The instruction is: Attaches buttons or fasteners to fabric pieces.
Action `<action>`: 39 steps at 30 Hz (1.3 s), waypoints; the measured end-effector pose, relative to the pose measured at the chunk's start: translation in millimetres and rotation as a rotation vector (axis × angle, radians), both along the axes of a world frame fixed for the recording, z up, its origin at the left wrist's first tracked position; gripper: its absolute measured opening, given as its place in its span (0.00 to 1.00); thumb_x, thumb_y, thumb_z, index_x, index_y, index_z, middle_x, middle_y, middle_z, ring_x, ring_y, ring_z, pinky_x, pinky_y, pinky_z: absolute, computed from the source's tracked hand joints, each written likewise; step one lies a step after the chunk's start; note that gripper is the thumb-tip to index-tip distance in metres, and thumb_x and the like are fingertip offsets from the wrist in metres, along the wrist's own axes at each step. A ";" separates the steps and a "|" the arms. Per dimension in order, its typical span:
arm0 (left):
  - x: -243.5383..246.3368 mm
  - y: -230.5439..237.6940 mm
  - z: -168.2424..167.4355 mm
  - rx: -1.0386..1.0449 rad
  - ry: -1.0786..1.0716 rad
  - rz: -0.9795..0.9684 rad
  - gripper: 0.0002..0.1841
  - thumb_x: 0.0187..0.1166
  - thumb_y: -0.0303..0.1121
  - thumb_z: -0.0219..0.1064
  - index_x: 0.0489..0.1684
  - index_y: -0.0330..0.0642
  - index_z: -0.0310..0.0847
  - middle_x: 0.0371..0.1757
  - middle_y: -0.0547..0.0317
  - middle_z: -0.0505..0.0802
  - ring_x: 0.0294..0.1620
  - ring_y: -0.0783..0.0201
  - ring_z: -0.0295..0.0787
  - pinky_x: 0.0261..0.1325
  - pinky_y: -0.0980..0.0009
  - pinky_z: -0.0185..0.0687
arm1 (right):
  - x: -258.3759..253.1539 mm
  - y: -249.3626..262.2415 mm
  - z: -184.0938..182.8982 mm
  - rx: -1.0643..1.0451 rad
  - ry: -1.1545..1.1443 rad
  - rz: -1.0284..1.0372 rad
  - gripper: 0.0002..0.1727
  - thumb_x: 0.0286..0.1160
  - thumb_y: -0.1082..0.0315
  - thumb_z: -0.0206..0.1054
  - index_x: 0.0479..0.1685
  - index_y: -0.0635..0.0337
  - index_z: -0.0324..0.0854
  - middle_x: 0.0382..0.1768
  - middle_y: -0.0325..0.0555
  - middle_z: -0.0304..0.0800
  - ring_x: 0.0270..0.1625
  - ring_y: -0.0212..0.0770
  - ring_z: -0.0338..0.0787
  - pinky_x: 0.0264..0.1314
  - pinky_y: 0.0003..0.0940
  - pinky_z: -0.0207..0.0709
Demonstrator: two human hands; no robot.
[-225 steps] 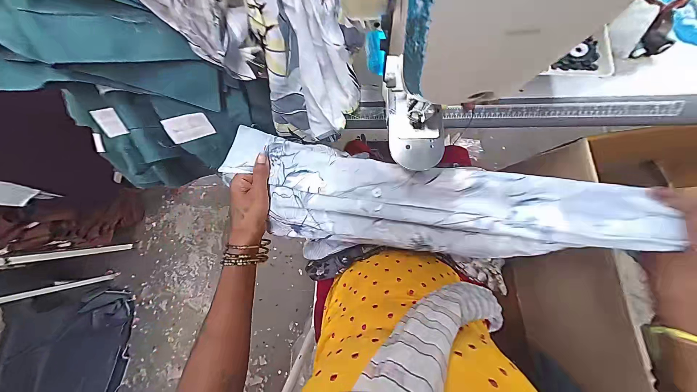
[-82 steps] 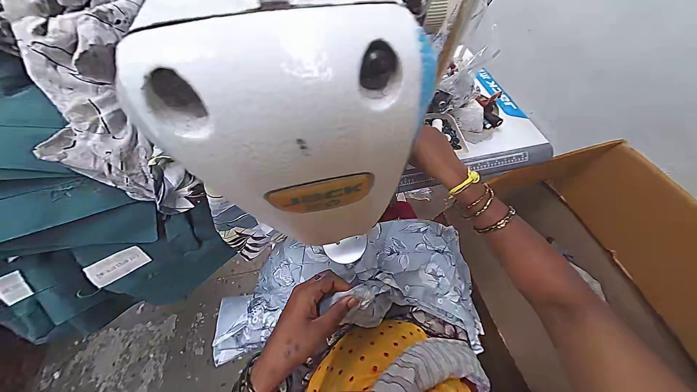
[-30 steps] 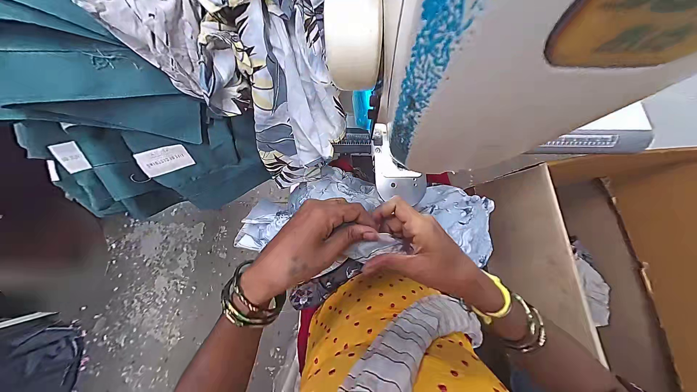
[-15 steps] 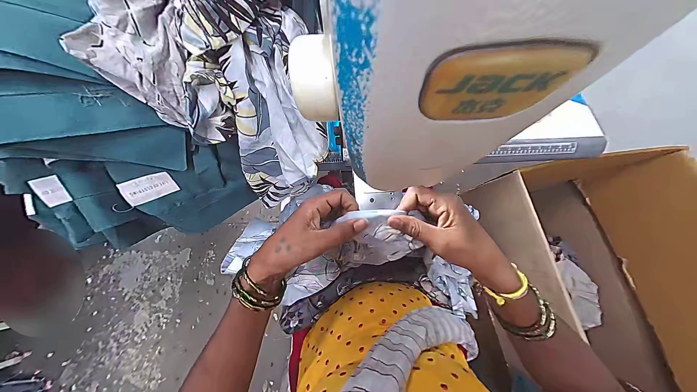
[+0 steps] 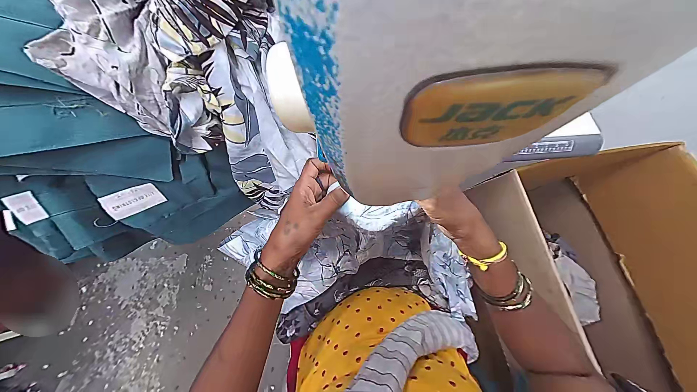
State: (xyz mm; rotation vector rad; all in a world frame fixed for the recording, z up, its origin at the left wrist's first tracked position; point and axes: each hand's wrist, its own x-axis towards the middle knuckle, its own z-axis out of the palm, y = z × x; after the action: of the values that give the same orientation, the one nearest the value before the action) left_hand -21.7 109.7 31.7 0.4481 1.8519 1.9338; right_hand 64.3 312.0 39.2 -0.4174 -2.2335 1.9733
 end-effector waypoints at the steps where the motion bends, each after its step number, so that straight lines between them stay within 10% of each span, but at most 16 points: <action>1: 0.9 0.2 0.7 -0.002 -0.008 0.008 0.17 0.73 0.18 0.66 0.51 0.53 0.70 0.32 0.80 0.90 0.39 0.85 0.88 0.47 0.85 0.84 | 0.0 -0.6 0.3 -0.002 0.002 -0.004 0.11 0.78 0.74 0.66 0.31 0.48 0.75 0.18 0.21 0.75 0.23 0.13 0.75 0.29 0.10 0.70; 39: -9.3 -2.6 -16.6 0.173 -0.182 -0.052 0.13 0.77 0.21 0.65 0.46 0.54 0.75 0.27 0.75 0.88 0.31 0.82 0.85 0.39 0.85 0.83 | -4.3 -14.3 -2.3 -0.167 0.047 -0.134 0.11 0.75 0.83 0.63 0.43 0.54 0.77 0.30 0.24 0.89 0.38 0.15 0.88 0.48 0.14 0.82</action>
State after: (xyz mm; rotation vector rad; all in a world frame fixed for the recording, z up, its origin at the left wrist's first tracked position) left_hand -31.0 107.1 15.2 0.3560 1.5533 2.0351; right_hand 60.0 297.7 37.0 -0.5186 -1.9651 2.0837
